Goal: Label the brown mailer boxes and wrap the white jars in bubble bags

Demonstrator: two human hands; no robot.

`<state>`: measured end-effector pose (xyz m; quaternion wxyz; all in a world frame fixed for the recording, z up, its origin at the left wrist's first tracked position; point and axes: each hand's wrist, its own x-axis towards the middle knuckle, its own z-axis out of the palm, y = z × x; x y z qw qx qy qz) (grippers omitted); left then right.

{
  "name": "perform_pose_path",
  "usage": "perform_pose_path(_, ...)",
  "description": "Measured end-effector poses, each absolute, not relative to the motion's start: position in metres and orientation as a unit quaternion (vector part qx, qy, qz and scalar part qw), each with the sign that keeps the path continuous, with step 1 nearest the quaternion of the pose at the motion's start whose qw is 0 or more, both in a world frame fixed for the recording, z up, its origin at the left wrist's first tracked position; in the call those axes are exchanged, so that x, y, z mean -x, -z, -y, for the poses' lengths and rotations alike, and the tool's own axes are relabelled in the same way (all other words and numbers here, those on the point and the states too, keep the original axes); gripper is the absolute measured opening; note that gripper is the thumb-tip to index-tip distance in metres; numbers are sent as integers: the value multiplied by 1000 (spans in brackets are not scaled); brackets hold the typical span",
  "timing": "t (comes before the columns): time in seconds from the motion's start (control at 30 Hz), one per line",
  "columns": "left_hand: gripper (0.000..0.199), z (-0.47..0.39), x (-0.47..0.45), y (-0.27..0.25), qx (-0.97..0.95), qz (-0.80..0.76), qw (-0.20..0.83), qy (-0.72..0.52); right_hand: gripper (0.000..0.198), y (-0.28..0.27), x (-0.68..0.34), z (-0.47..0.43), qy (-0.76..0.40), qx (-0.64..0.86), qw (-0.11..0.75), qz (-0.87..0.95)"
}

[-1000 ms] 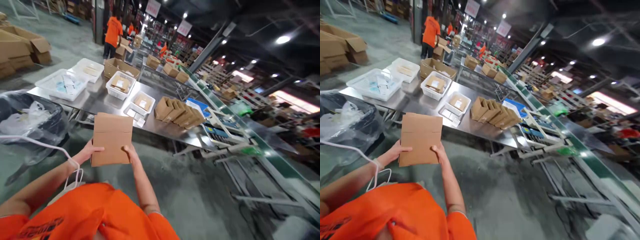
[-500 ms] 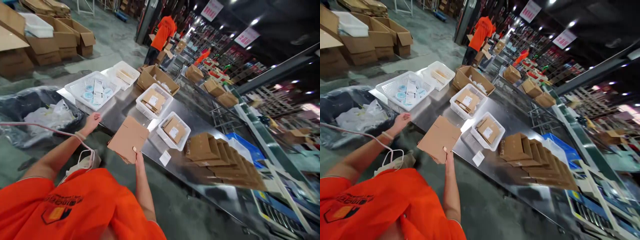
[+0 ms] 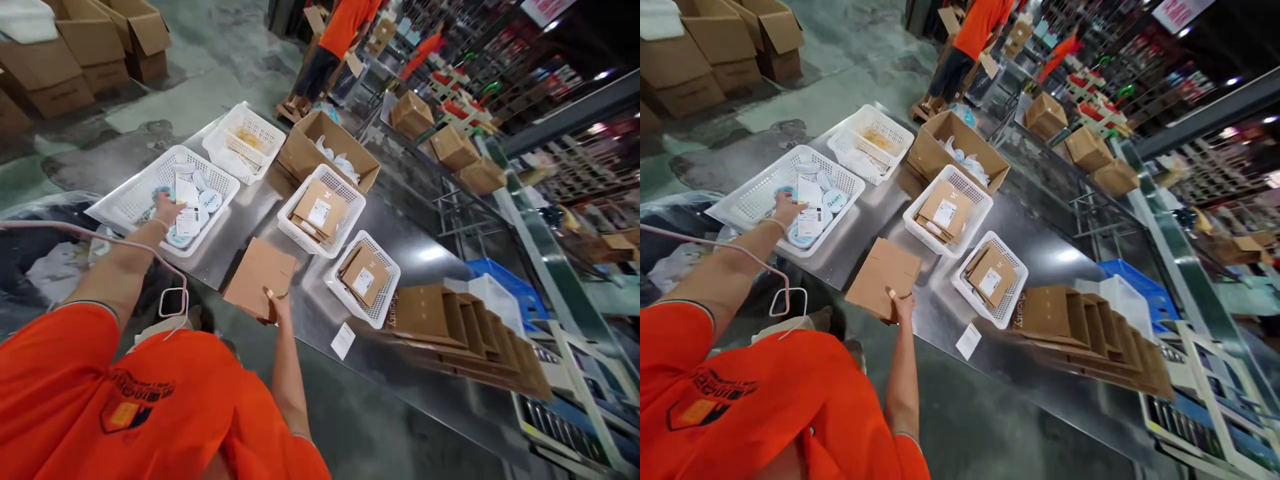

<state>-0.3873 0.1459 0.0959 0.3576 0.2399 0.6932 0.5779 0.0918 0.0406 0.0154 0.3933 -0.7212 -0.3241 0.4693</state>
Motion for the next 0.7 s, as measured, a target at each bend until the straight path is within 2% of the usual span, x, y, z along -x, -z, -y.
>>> perform_pose_path(0.07,26,-147,390,-96,-219,-682,372,-591,59,-32,-88,-44,-339,773,392,365)
perform_pose_path(0.13,31,-137,389,-100,-223,-652,395,-608,48,-50,-79,-47,-291,774,393,402)
perform_pose_path(0.2,39,-115,382,-106,-240,-617,419,-622,30,-68,-64,-52,-352,725,387,448)
perform_pose_path(0.27,51,-84,366,-111,-260,-584,447,-626,21,-85,-44,-58,-452,652,365,487)
perform_pose_path(0.37,71,-31,328,-117,-281,-547,494,-614,26,-109,-10,-68,-589,528,335,512)
perform_pose_path(0.47,76,15,283,-124,-288,-526,521,-607,38,-131,19,-79,-689,431,319,488)
perform_pose_path(0.53,74,39,256,-127,-292,-525,519,-608,44,-141,30,-83,-721,398,304,478)
perform_pose_path(0.7,72,87,222,-117,-295,-588,502,-562,40,-146,33,-74,-719,388,285,502)
